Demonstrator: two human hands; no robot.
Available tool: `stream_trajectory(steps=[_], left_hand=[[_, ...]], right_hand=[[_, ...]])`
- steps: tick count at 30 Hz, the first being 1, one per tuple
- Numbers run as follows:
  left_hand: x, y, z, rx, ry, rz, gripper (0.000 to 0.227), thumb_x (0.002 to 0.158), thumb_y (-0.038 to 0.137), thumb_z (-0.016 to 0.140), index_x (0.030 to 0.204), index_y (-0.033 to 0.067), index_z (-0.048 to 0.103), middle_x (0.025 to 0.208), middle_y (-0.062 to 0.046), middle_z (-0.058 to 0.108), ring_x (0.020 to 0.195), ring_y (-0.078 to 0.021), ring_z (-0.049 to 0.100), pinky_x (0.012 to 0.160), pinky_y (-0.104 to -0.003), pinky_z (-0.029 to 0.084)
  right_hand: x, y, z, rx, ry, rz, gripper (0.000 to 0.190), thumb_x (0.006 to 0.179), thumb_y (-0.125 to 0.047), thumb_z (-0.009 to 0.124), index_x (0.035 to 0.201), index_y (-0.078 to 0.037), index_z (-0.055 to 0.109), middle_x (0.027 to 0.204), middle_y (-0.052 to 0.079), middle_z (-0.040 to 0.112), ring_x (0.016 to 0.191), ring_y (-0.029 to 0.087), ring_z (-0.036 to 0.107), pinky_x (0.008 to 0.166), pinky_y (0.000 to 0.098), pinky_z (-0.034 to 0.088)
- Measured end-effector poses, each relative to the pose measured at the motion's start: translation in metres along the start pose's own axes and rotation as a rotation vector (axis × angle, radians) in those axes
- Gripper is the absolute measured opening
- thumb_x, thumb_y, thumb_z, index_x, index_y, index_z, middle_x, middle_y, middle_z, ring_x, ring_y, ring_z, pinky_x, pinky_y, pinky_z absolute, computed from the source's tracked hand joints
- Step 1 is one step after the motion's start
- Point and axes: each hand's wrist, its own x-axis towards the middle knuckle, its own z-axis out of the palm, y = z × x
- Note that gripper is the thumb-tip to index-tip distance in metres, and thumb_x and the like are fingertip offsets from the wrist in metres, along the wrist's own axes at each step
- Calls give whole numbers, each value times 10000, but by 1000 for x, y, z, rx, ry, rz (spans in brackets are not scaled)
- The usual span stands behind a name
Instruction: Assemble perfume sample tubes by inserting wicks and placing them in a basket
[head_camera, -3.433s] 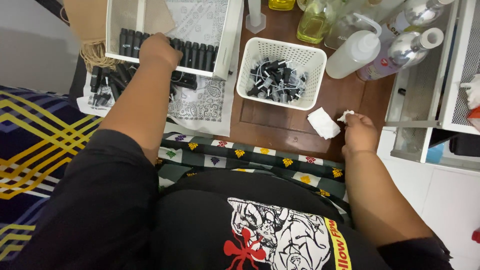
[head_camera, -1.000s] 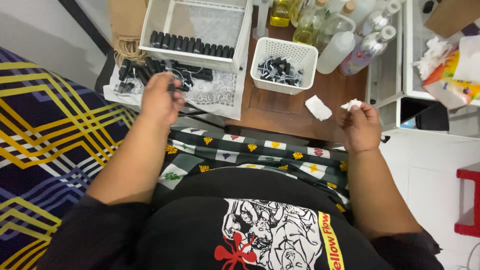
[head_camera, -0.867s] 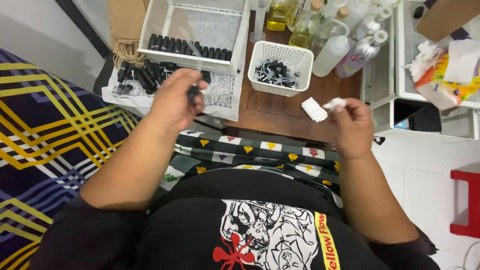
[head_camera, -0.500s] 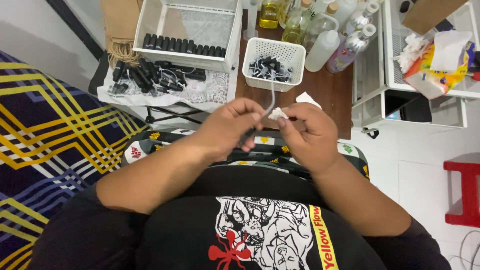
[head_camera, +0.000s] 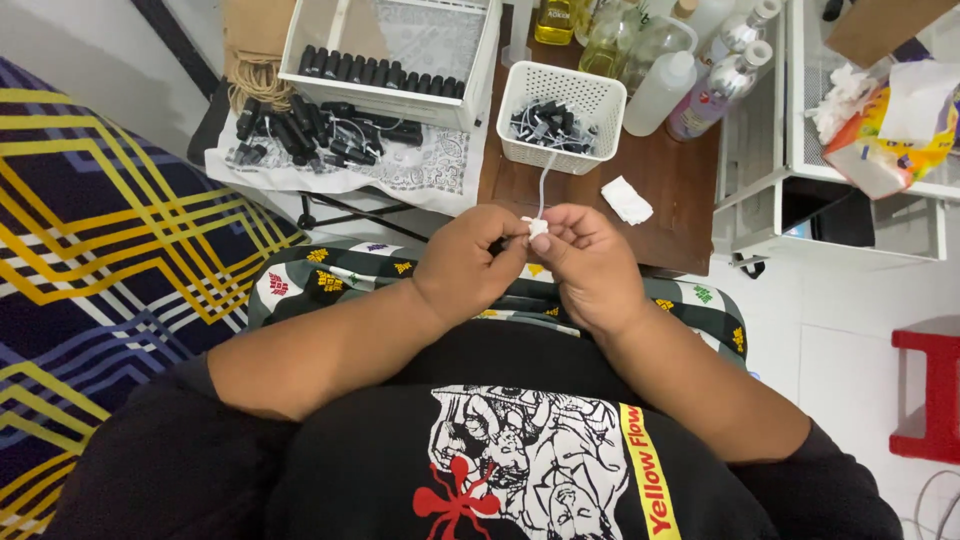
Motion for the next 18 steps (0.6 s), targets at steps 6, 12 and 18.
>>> stream_trajectory(steps=[6, 12, 18], left_hand=[[7, 12, -4, 261, -155, 189, 194, 988, 148, 585, 843, 40, 657, 642, -177, 632, 508, -308, 595, 461, -314, 491], [13, 12, -1, 264, -234, 166, 223, 971, 231, 637, 878, 31, 670, 706, -191, 656, 683, -397, 660, 559, -413, 529], [11, -9, 1, 237, -166, 64, 189, 950, 270, 677, 916, 87, 708, 746, -124, 675, 737, -313, 692, 584, -370, 539]], right_hand=[[6, 17, -18, 70, 15, 134, 131, 930, -43, 741, 1057, -9, 738, 887, 89, 750, 774, 157, 729, 730, 280, 612], [8, 28, -25, 94, 58, 112, 82, 913, -9, 703, 995, -12, 712, 769, 96, 659, 693, 164, 638, 653, 267, 553], [12, 36, -22, 76, 79, 73, 56, 901, 13, 677, 945, -14, 698, 731, 98, 613, 676, 163, 588, 630, 248, 511]])
